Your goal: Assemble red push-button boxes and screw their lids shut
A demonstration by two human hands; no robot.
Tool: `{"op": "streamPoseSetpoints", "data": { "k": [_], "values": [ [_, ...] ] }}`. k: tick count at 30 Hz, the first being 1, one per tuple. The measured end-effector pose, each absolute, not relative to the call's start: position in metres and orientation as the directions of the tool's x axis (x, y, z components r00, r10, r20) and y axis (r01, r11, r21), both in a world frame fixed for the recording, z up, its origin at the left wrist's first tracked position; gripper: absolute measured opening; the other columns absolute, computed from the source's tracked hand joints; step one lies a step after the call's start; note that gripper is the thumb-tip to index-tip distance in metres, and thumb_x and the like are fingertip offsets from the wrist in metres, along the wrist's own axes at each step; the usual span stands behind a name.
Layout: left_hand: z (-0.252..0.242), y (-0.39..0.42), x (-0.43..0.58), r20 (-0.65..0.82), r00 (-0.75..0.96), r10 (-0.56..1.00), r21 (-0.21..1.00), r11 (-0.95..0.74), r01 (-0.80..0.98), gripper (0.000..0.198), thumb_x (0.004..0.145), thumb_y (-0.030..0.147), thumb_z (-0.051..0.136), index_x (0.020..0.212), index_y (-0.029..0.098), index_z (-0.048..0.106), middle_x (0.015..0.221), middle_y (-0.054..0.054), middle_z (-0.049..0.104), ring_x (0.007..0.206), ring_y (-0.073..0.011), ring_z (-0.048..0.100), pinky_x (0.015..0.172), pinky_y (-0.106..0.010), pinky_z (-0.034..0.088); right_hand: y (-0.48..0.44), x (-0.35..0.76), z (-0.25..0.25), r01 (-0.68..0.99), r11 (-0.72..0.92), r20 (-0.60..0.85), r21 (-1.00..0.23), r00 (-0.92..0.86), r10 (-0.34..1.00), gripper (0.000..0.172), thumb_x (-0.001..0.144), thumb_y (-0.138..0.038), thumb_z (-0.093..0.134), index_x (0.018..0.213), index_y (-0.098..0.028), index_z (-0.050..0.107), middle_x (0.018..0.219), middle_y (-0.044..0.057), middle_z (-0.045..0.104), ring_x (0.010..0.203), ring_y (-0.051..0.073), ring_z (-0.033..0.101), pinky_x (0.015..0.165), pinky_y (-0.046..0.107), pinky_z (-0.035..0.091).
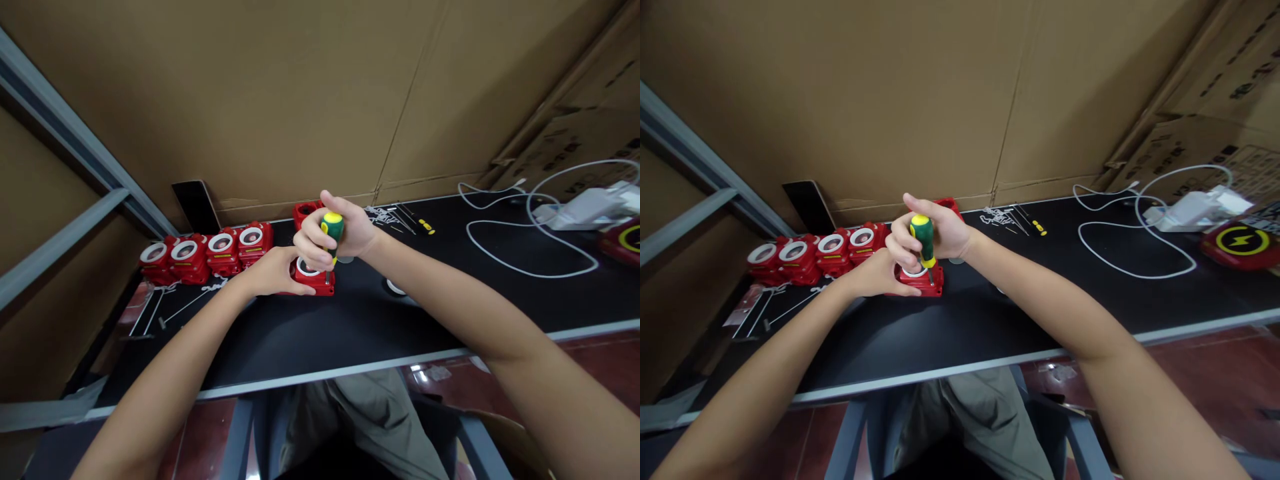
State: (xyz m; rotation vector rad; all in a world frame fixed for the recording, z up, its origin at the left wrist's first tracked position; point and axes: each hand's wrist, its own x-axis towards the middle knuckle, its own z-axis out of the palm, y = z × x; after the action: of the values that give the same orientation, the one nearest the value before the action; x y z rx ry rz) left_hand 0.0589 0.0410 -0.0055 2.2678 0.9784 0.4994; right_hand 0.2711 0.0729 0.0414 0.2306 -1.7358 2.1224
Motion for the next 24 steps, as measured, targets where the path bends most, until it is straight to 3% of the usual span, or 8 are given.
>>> {"op": "streamPoseSetpoints", "data": {
  "k": [4,7,10,13,18,24],
  "values": [
    [-0.004,0.041,0.06,0.096,0.681,0.726,0.694,-0.539,0.477,0.069,0.077,0.052,0.097,0.138,0.025,0.079,0.133,-0.006,0.086,0.125,-0.0368,0.081,0.11,-0.046,0.064,0.071,0.274,0.04,-0.348,-0.265,0.323,-0.899,-0.937,0.137,0.067,0.105,-0.068,0.063,0.06,-0.021,0.043,0.048,0.002,0.052,0.042,0.012,0.046,0.048,0.026,0.05],
    [-0.003,0.041,0.059,0.078,0.677,0.732,0.679,-0.536,0.502,0.078,0.077,0.051,0.098,0.147,0.026,0.077,0.131,-0.005,0.087,0.122,-0.0364,0.082,0.11,-0.046,0.063,0.072,0.275,0.039,-0.347,-0.32,0.335,-0.882,-0.938,0.094,0.059,0.105,-0.055,0.063,0.061,-0.021,0.043,0.041,-0.001,0.043,0.036,0.009,0.033,0.041,0.021,0.04],
    [-0.004,0.041,0.059,0.069,0.675,0.735,0.672,-0.534,0.513,0.08,0.077,0.05,0.099,0.149,0.025,0.075,0.13,-0.004,0.087,0.121,-0.0361,0.082,0.113,-0.047,0.062,0.072,0.273,0.041,-0.351,-0.331,0.354,-0.876,-0.934,0.054,0.058,0.106,-0.049,0.061,0.06,-0.019,0.045,0.04,-0.005,0.031,0.036,0.006,0.026,0.041,0.018,0.034],
    [-0.007,0.042,0.058,0.084,0.68,0.728,0.682,-0.54,0.494,0.077,0.076,0.05,0.098,0.145,0.022,0.077,0.135,-0.007,0.086,0.13,-0.0381,0.079,0.119,-0.049,0.059,0.068,0.27,0.042,-0.338,-0.295,0.341,-0.893,-0.939,0.043,0.061,0.106,-0.051,0.061,0.057,-0.019,0.044,0.041,-0.005,0.03,0.037,0.006,0.026,0.041,0.019,0.031],
    [-0.008,0.042,0.059,0.094,0.685,0.722,0.679,-0.55,0.487,0.075,0.078,0.053,0.097,0.144,0.023,0.078,0.137,-0.006,0.085,0.131,-0.0371,0.079,0.121,-0.048,0.058,0.057,0.268,0.042,-0.325,-0.193,0.284,-0.926,-0.934,0.215,0.059,0.102,-0.058,0.061,0.06,-0.022,0.039,0.041,-0.006,0.027,0.038,0.006,0.022,0.039,0.018,0.029],
    [-0.007,0.042,0.06,0.089,0.671,0.736,0.629,-0.564,0.535,0.075,0.076,0.052,0.098,0.143,0.024,0.079,0.123,-0.004,0.087,0.111,-0.0339,0.082,0.103,-0.043,0.062,0.044,0.268,0.04,-0.368,-0.107,0.297,-0.924,-0.865,0.405,0.058,0.102,-0.058,0.058,0.062,-0.023,0.036,0.043,-0.009,0.024,0.037,0.005,0.019,0.038,0.017,0.025]
  ]
}}
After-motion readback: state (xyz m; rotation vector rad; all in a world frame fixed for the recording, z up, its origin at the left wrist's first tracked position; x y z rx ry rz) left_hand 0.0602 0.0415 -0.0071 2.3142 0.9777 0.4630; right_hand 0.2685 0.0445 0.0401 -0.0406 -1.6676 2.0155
